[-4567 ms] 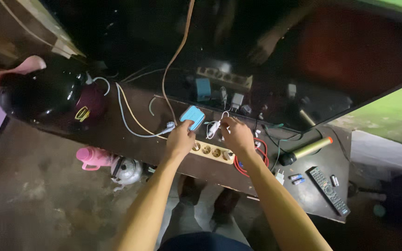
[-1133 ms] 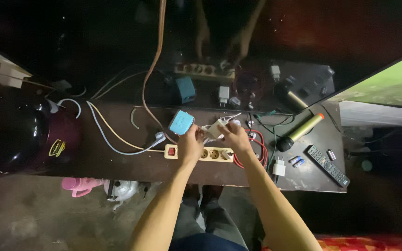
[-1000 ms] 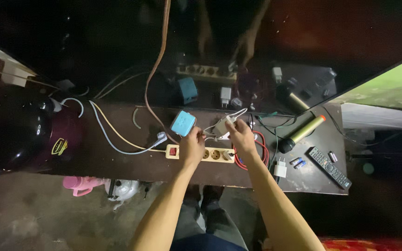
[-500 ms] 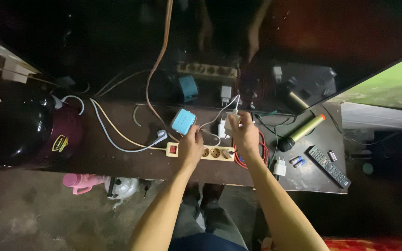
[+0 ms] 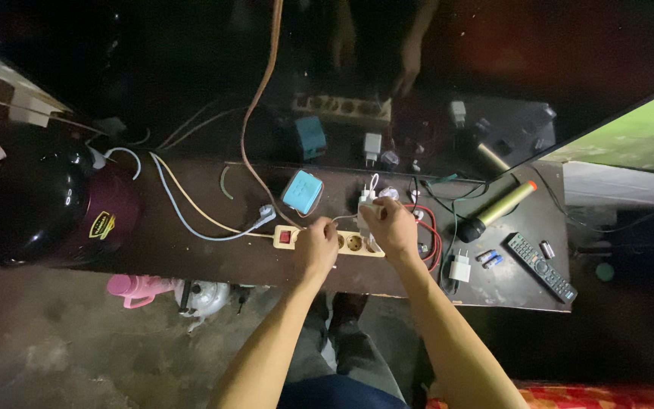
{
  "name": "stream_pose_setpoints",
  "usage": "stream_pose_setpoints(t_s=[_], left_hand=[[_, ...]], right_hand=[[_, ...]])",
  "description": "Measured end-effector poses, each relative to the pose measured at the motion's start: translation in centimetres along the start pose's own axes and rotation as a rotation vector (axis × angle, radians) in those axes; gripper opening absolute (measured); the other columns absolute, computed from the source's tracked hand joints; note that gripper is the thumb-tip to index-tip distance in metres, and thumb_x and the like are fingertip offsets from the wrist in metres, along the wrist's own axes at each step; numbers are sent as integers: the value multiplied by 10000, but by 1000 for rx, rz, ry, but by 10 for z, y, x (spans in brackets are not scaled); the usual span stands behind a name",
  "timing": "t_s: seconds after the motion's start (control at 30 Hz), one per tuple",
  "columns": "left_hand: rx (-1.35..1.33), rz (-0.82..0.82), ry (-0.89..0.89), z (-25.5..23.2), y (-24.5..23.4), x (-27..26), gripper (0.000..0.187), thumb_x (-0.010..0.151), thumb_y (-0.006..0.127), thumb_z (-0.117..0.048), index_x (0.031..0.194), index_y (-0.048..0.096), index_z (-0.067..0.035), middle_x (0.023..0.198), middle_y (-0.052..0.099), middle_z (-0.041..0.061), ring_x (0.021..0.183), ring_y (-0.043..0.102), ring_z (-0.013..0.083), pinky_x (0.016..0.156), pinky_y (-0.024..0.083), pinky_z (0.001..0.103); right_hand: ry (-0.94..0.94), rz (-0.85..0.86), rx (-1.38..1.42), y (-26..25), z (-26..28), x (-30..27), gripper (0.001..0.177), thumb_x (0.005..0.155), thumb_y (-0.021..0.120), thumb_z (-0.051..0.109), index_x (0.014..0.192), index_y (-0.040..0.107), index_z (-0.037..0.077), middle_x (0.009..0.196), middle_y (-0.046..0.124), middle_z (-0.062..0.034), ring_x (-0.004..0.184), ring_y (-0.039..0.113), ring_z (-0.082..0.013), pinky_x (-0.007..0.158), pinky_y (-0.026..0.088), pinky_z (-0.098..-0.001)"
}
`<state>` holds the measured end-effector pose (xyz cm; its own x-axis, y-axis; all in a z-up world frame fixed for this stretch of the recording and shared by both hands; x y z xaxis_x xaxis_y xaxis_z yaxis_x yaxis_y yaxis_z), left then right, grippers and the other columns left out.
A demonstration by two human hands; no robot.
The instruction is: The person plugs a ring light into a power strip and turns it on. They then plug several phone chargers and a power bank into the same power strip, arranging the cables on the table.
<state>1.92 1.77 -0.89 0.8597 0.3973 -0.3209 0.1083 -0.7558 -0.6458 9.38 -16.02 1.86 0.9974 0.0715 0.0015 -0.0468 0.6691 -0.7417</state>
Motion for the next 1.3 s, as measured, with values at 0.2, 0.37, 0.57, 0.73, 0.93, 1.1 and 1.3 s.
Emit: stream_pose_setpoints(t_s=[0.2, 0.37, 0.57, 0.73, 0.93, 1.1, 1.3], left_hand=[[36, -7, -54, 15, 7, -7, 229, 967, 557, -305, 1043, 675, -125, 838, 709, 191, 830, 683, 410, 697, 520, 512], [-82, -128, 56, 10, 4, -15, 186, 957, 542, -259, 1047, 641, -129, 862, 720, 149, 810, 702, 380, 647, 533, 496], [-62, -125, -35, 11, 7, -22, 155, 994, 526, -298, 1044, 650, -220, 737, 716, 88, 691, 714, 311, 601, 524, 467], [-114, -81, -71, 21, 16, -25, 170, 1010, 512, -324, 1023, 645, -218, 652, 712, 65, 576, 713, 244, 547, 517, 425], [-350, -71, -46, 26, 27, -23, 156, 1017, 493, -261, 1062, 609, -167, 698, 676, 86, 532, 706, 251, 484, 528, 398], [-167, -121, 10, 22, 17, -25, 160, 1017, 500, -265, 1055, 636, -190, 664, 709, 105, 574, 716, 264, 533, 518, 410], [-129, -91, -35, 21, 13, -23, 161, 1012, 501, -276, 1047, 641, -207, 621, 698, 85, 589, 714, 267, 532, 516, 426]], right_hand=[[257, 177, -108, 14, -4, -15, 422, 782, 695, 429, 1061, 711, 113, 837, 753, -138, 815, 723, -357, 740, 552, -443], [225, 219, -198, 21, -6, -31, 394, 823, 707, 403, 1045, 685, 79, 893, 738, -184, 870, 702, -400, 784, 551, -486], [282, 248, -234, 36, -25, -44, 343, 810, 700, 311, 1114, 698, 153, 904, 724, -209, 884, 690, -412, 784, 544, -504], [289, 236, -226, 41, -29, -55, 355, 837, 684, 272, 1165, 661, 139, 884, 721, -214, 870, 688, -419, 764, 543, -504], [325, 208, -243, 44, -32, -59, 351, 847, 711, 295, 1124, 656, 87, 882, 718, -220, 864, 687, -421, 748, 541, -505], [321, 184, -231, 45, -32, -63, 352, 841, 714, 294, 1110, 658, 75, 868, 719, -224, 848, 691, -424, 732, 542, -508], [317, 185, -248, 51, -32, -63, 363, 863, 705, 309, 1096, 634, 40, 847, 712, -233, 834, 690, -428, 722, 544, -504]])
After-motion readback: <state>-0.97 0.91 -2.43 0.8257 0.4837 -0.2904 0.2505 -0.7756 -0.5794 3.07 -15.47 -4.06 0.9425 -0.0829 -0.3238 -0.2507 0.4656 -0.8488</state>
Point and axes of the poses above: each hand's wrist, its own x-axis towards the middle knuckle, its own y-axis out of the palm, z = x × y, the point moved 7 cm from there along x, towards the middle knuckle
